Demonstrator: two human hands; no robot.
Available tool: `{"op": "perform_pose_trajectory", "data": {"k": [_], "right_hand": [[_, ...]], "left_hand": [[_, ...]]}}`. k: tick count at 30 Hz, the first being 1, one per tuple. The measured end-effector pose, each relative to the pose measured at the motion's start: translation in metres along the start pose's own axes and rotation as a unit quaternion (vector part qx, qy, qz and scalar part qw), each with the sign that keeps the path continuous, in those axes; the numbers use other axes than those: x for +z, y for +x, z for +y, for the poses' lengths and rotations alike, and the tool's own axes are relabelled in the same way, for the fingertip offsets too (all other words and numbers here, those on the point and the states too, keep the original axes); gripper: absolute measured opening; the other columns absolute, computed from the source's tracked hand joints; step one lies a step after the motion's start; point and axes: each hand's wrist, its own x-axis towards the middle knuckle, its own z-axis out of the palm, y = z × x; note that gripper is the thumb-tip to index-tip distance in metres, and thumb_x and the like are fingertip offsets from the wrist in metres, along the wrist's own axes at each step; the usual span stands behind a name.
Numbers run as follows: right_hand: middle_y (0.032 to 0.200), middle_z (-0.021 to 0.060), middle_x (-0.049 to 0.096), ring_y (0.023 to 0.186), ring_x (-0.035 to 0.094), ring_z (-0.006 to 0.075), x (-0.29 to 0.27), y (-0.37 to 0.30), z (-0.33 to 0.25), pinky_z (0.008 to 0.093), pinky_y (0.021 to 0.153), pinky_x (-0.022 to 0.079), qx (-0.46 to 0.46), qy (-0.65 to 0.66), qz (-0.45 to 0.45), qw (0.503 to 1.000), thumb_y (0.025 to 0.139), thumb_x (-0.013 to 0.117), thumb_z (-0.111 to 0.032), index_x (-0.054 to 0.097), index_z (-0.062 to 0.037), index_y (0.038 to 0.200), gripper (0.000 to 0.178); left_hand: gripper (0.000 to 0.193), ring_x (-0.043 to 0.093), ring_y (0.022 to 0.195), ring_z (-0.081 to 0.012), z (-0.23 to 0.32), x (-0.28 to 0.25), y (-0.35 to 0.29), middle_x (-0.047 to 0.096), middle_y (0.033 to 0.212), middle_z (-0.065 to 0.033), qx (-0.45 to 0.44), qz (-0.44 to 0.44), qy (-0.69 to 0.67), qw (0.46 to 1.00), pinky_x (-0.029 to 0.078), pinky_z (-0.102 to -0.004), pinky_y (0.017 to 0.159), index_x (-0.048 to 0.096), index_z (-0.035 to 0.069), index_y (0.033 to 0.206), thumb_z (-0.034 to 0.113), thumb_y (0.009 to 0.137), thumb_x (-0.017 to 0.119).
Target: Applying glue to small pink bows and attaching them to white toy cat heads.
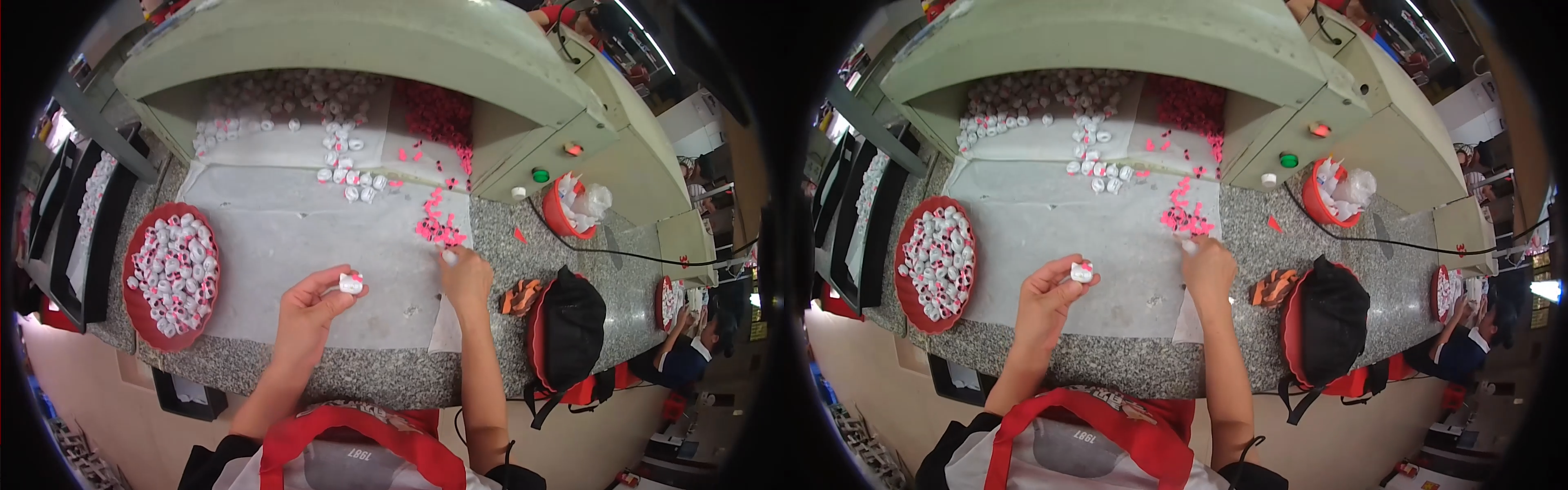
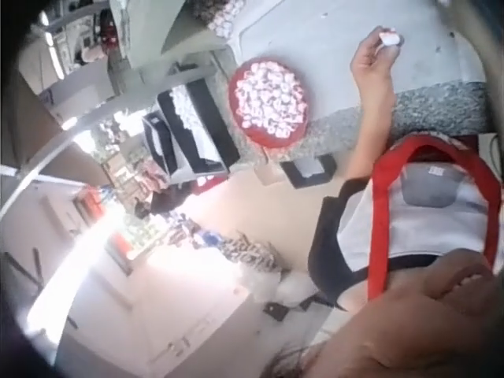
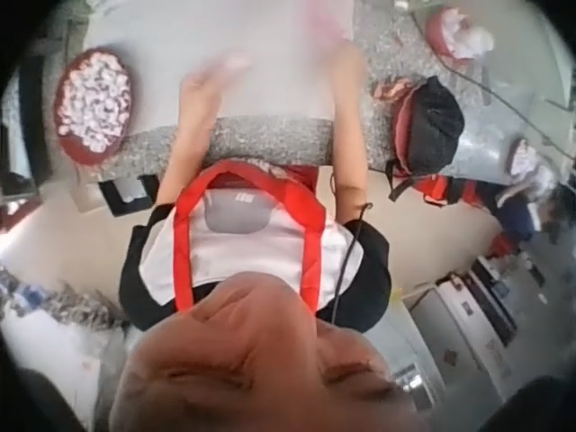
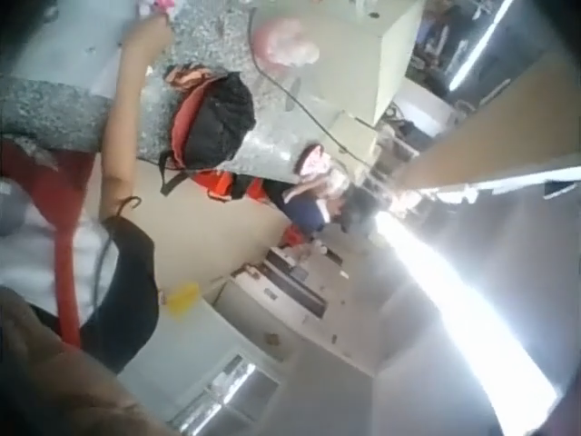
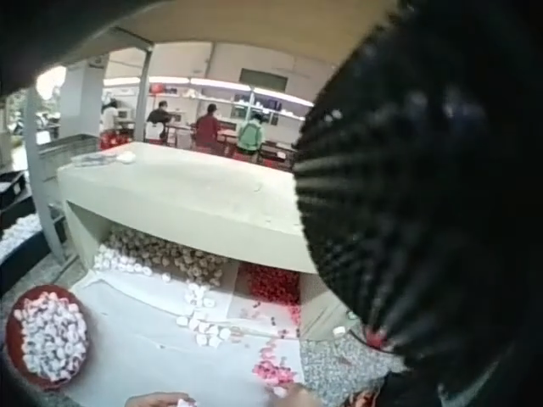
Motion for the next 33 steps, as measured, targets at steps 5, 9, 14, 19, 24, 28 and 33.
{"op": "perform_pose_trajectory", "data": {"k": [5,9,14,19,24,28,33], "right_hand": [[0.082,0.0184,0.062,0.077,0.06,0.034,-0.004,-0.032,0.008,0.0388,0.068,0.047,-0.052,0.054,-0.011,0.997,0.07,0.063,-0.023,0.062,-0.0083,0.095,0.029],[0.078,0.0176,0.063,0.072,0.062,0.0284,-0.013,-0.042,0.011,0.0334,0.063,0.049,-0.055,0.275,-0.072,0.957,0.072,0.061,-0.017,0.061,-0.0023,0.096,0.028],[0.071,0.0048,0.06,0.061,0.057,0.0098,-0.032,-0.056,-0.006,0.0226,0.053,0.048,0.036,0.506,-0.24,0.828,0.073,0.061,-0.007,0.061,-0.0013,0.094,0.022],[0.073,0.0078,0.062,0.063,0.06,0.016,-0.003,-0.066,-0.006,0.0273,0.055,0.049,-0.045,0.422,-0.139,0.895,0.071,0.063,-0.012,0.062,-0.0022,0.089,0.021],[0.081,0.02,0.059,0.072,0.059,0.0356,0.002,-0.059,-0.027,0.0404,0.066,0.047,-0.112,0.041,-0.14,0.983,0.069,0.053,-0.013,0.063,-0.0051,0.085,0.02],[0.083,0.0162,0.057,0.079,0.058,0.0321,0.015,-0.056,-0.035,0.0405,0.065,0.048,-0.135,-0.016,-0.109,0.985,0.069,0.052,-0.008,0.062,-0.0044,0.078,0.014],[0.088,0.0149,0.055,0.088,0.055,0.0311,0.009,-0.044,-0.03,0.0421,0.066,0.048,-0.137,-0.052,-0.136,0.98,0.067,0.054,-0.006,0.061,-0.0033,0.078,0.013]], "left_hand": [[0.034,0.059,0.088,-0.0258,-0.005,0.019,-0.001,0.06,0.096,-0.014,0.017,-0.026,-0.01,0.999,0.047,-0.0355,0.083,0.053,-0.005,0.105,-0.007,0.071,0.058],[0.035,0.059,0.088,-0.026,-0.007,0.028,-0.011,0.059,0.095,-0.0146,0.036,-0.046,-0.012,0.998,0.048,-0.0359,0.083,0.053,-0.005,0.104,-0.007,0.07,0.059],[0.031,0.06,0.084,-0.0238,-0.001,0.021,-0.013,0.06,0.094,-0.0145,0.05,0.005,-0.023,0.998,0.048,-0.0368,0.082,0.054,-0.006,0.102,-0.007,0.072,0.057],[0.03,0.06,0.078,-0.0214,0.01,0.025,-0.017,0.06,0.092,-0.014,0.073,-0.001,-0.02,0.997,0.049,-0.037,0.081,0.054,-0.006,0.102,-0.008,0.072,0.055],[0.031,0.061,0.077,-0.0209,0.018,0.018,-0.016,0.06,0.092,-0.014,0.074,-0.02,-0.024,0.997,0.05,-0.0347,0.08,0.052,-0.006,0.104,-0.008,0.073,0.055],[0.036,0.06,0.082,-0.0219,0.019,0.001,-0.009,0.059,0.094,-0.0138,0.108,-0.015,-0.028,0.994,0.051,-0.0288,0.078,0.048,-0.007,0.11,-0.008,0.075,0.053],[0.035,0.059,0.087,-0.02,0.019,-0.003,-0.012,0.057,0.099,-0.0127,0.109,-0.031,-0.025,0.993,0.049,-0.0273,0.082,0.047,-0.007,0.112,-0.007,0.077,0.052]]}}
